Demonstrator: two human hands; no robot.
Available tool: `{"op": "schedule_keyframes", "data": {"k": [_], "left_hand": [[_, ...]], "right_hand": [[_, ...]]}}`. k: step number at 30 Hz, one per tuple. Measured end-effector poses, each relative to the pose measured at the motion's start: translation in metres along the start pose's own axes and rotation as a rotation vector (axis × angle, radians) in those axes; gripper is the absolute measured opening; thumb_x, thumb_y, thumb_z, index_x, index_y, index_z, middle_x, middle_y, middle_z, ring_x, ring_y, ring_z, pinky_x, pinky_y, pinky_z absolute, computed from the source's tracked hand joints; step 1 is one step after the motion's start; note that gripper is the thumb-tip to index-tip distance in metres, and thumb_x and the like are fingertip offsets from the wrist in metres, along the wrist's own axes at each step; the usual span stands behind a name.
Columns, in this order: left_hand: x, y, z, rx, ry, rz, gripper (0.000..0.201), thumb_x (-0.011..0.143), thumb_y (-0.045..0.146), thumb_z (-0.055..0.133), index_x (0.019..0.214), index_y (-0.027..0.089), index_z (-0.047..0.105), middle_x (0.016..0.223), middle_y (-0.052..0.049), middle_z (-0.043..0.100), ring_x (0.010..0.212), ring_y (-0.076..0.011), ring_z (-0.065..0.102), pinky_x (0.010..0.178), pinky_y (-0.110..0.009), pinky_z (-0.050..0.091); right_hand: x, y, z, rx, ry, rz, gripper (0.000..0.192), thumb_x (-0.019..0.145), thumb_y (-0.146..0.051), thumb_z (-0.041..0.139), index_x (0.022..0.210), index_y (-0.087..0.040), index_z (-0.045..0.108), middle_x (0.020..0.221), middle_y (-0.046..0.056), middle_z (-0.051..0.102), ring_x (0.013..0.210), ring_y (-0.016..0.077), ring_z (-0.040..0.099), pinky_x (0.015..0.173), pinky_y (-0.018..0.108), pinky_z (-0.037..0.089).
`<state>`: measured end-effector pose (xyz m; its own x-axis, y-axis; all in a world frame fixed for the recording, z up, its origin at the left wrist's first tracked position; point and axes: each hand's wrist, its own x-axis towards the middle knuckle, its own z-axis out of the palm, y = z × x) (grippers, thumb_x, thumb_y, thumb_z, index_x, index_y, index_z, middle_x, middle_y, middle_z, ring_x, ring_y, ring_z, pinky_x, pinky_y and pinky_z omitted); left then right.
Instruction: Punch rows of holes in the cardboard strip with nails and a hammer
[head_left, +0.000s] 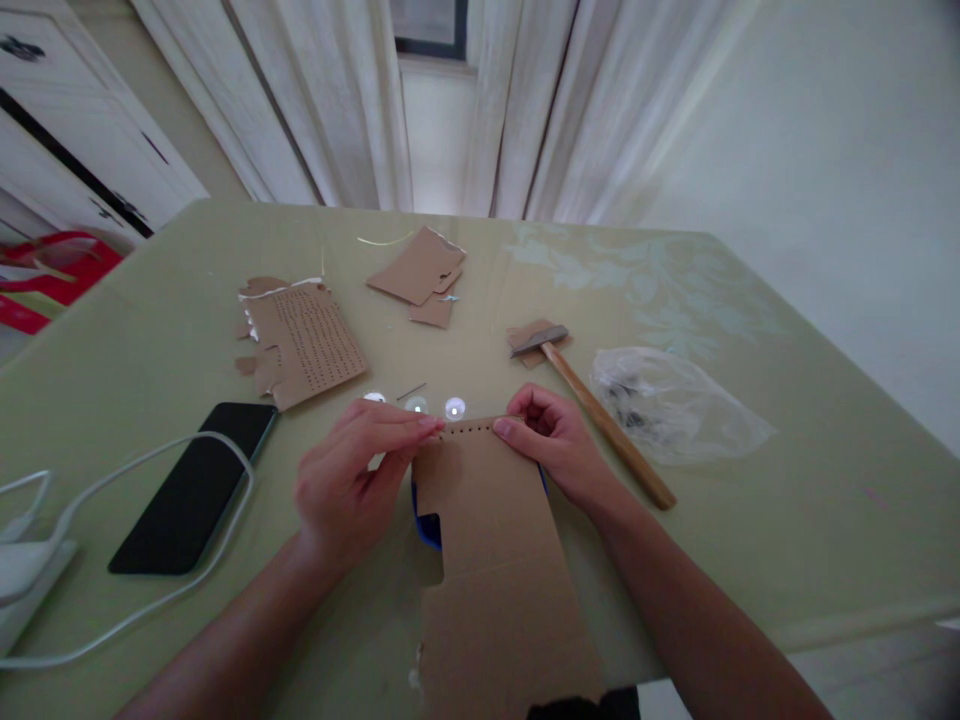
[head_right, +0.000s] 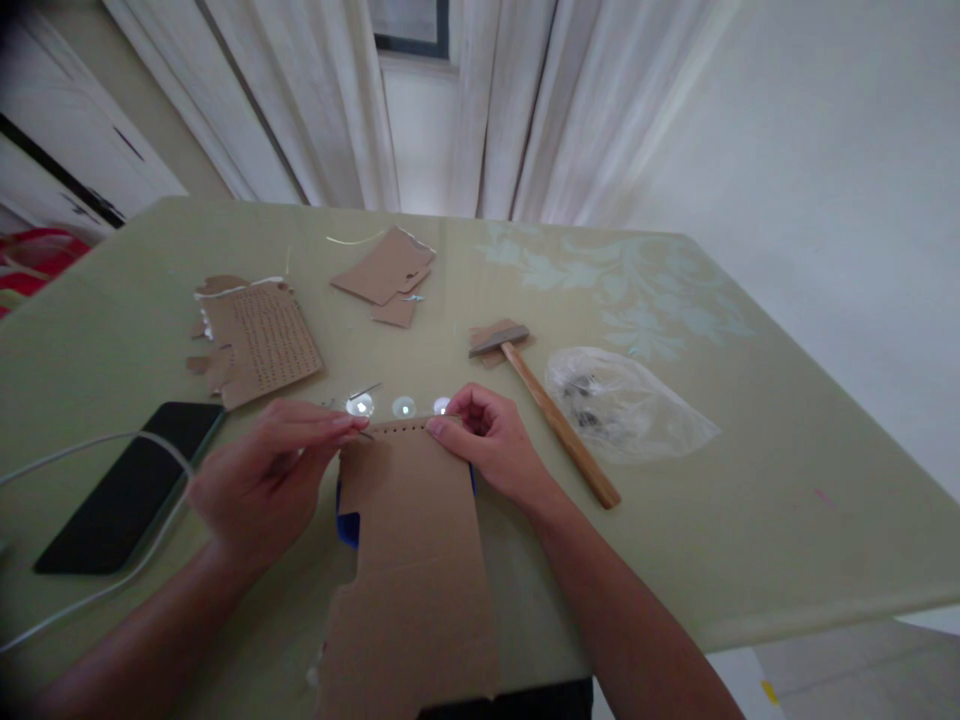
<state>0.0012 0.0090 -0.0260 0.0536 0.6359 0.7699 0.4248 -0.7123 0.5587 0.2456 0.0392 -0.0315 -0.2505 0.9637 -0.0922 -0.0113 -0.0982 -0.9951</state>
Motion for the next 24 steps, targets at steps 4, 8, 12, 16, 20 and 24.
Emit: {"op": "schedule_keyframes", "data": {"k": [4,8,12,16,20,24], "left_hand": [[-0.0002,0.0010,-0.0003,0.001,0.003,0.001,0.024,0.096,0.001,0.076,0.106,0.023,0.081,0.097,-0.001,0.087,0.086,-0.0159,0.082,0.079,-0.029,0.066],[0.0003,0.0020,-0.0009,0.013,0.005,0.003,0.026,0.095,0.000,0.076,0.107,0.023,0.081,0.096,-0.001,0.087,0.086,-0.0153,0.081,0.080,-0.028,0.066],[0.0003,0.0019,-0.0011,0.017,0.004,0.002,0.027,0.094,-0.002,0.076,0.107,0.022,0.080,0.098,-0.001,0.087,0.088,-0.0148,0.081,0.080,-0.027,0.065],[0.0003,0.0014,-0.0009,0.033,0.007,0.018,0.025,0.094,-0.002,0.077,0.105,0.021,0.080,0.097,-0.001,0.087,0.088,-0.0141,0.081,0.080,-0.026,0.065],[-0.0001,0.0001,0.0000,0.022,0.023,0.022,0.026,0.094,-0.003,0.077,0.105,0.020,0.080,0.096,-0.001,0.087,0.088,-0.0137,0.081,0.079,-0.026,0.064],[-0.0004,0.0000,0.0007,0.009,0.014,0.027,0.026,0.094,-0.003,0.076,0.106,0.020,0.080,0.096,-0.001,0.087,0.089,-0.0140,0.081,0.080,-0.026,0.065]], "right_hand": [[-0.0002,-0.0005,-0.0002,-0.001,-0.004,0.004,0.046,0.083,-0.054,0.093,0.080,-0.022,0.060,0.069,-0.004,0.053,0.062,0.0122,0.042,0.055,0.026,0.028],[-0.0002,-0.0026,-0.0003,-0.021,0.004,-0.003,0.046,0.083,-0.054,0.093,0.080,-0.022,0.060,0.070,-0.004,0.053,0.062,0.0125,0.042,0.055,0.026,0.029],[-0.0004,-0.0040,0.0001,-0.022,0.005,-0.004,0.046,0.083,-0.055,0.093,0.080,-0.023,0.060,0.069,-0.004,0.053,0.062,0.0127,0.043,0.055,0.027,0.029],[-0.0008,-0.0038,0.0004,-0.021,0.006,-0.007,0.045,0.083,-0.054,0.093,0.080,-0.023,0.060,0.069,-0.005,0.053,0.061,0.0124,0.042,0.055,0.027,0.029],[-0.0014,-0.0050,0.0007,-0.028,0.002,-0.001,0.046,0.083,-0.055,0.092,0.080,-0.023,0.060,0.070,-0.004,0.053,0.061,0.0129,0.043,0.055,0.027,0.030],[-0.0012,-0.0052,0.0009,-0.035,0.013,-0.002,0.046,0.083,-0.055,0.092,0.080,-0.023,0.060,0.070,-0.004,0.054,0.062,0.0131,0.043,0.056,0.027,0.030]]}}
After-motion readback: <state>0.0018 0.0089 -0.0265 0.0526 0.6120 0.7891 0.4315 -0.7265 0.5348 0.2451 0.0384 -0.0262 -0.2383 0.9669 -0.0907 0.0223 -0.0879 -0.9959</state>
